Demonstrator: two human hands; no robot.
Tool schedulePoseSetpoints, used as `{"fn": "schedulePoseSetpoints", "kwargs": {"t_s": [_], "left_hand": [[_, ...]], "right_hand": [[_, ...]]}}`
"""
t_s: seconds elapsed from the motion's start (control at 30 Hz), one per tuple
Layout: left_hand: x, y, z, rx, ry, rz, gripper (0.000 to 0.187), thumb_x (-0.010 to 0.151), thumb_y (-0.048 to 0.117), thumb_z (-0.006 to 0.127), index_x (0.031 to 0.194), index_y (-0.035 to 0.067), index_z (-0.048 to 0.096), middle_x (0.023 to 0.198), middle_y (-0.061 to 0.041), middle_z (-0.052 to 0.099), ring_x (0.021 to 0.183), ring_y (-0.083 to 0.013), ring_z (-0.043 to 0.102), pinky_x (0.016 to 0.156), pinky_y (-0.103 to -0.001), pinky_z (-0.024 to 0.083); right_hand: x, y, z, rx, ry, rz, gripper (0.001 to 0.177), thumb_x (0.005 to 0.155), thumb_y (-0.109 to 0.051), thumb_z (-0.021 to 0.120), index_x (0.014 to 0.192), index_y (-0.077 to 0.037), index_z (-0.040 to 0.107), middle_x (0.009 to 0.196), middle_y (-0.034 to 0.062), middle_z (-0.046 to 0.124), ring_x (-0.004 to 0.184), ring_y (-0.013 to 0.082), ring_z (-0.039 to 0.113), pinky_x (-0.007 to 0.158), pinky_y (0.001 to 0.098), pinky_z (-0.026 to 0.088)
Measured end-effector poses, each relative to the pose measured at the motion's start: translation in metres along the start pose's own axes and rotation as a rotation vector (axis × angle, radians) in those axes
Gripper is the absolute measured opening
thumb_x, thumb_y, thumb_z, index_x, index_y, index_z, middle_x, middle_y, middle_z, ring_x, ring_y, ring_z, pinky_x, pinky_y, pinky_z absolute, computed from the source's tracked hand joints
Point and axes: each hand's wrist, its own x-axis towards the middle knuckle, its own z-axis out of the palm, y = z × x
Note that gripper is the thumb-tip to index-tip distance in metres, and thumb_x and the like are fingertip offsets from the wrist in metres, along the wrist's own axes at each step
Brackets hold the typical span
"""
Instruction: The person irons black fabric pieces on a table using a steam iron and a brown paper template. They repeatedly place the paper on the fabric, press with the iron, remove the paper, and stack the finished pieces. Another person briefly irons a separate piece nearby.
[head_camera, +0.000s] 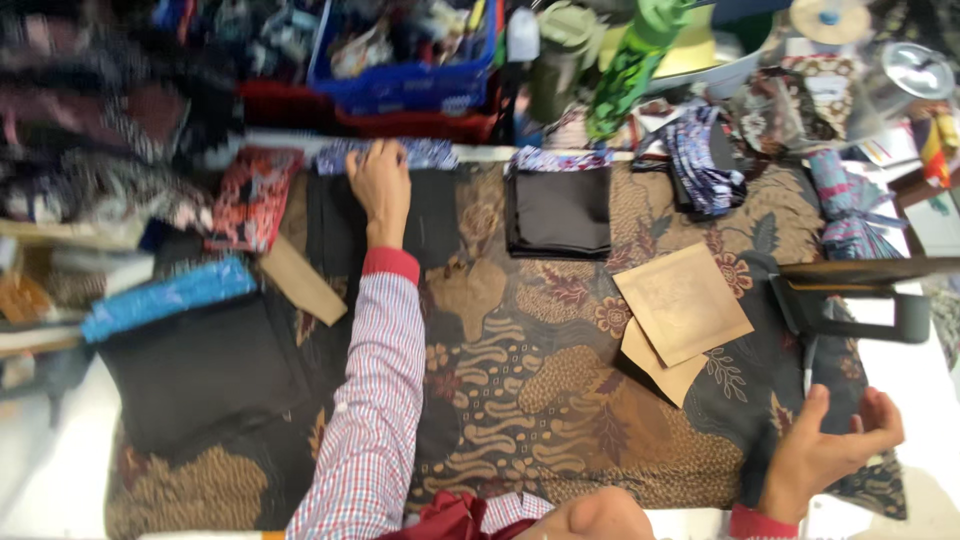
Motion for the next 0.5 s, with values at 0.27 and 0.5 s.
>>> {"fn": "schedulePoseSetpoints", "kwargs": {"t_s": [0.27,0.5], "left_hand": [[0.000,-0.012,0.006,0.043,-0.043,-0.028,0.005,0.090,0.015,0.072,0.088,0.015,0.067,0.090,-0.005,0.069,0.091,-0.0284,0.066,0.111,-0.053,0.037],[0.008,0.008,-0.022,0.065,0.028,0.080,0.007,0.093,0.016,0.072,0.095,0.015,0.065,0.089,-0.004,0.068,0.096,-0.0275,0.063,0.112,-0.053,0.035]], "right_hand": [[-0.023,-0.068,0.017,-0.066,0.035,-0.140,0.039,0.106,-0.006,0.074,0.137,0.000,0.052,0.133,0.0169,0.055,0.124,0.0327,0.051,0.114,0.0404,0.041],[-0.035,-0.100,0.015,-0.062,0.028,-0.140,0.041,0.096,-0.008,0.075,0.133,-0.002,0.058,0.129,0.0150,0.062,0.122,0.0340,0.057,0.108,0.0446,0.041]]}}
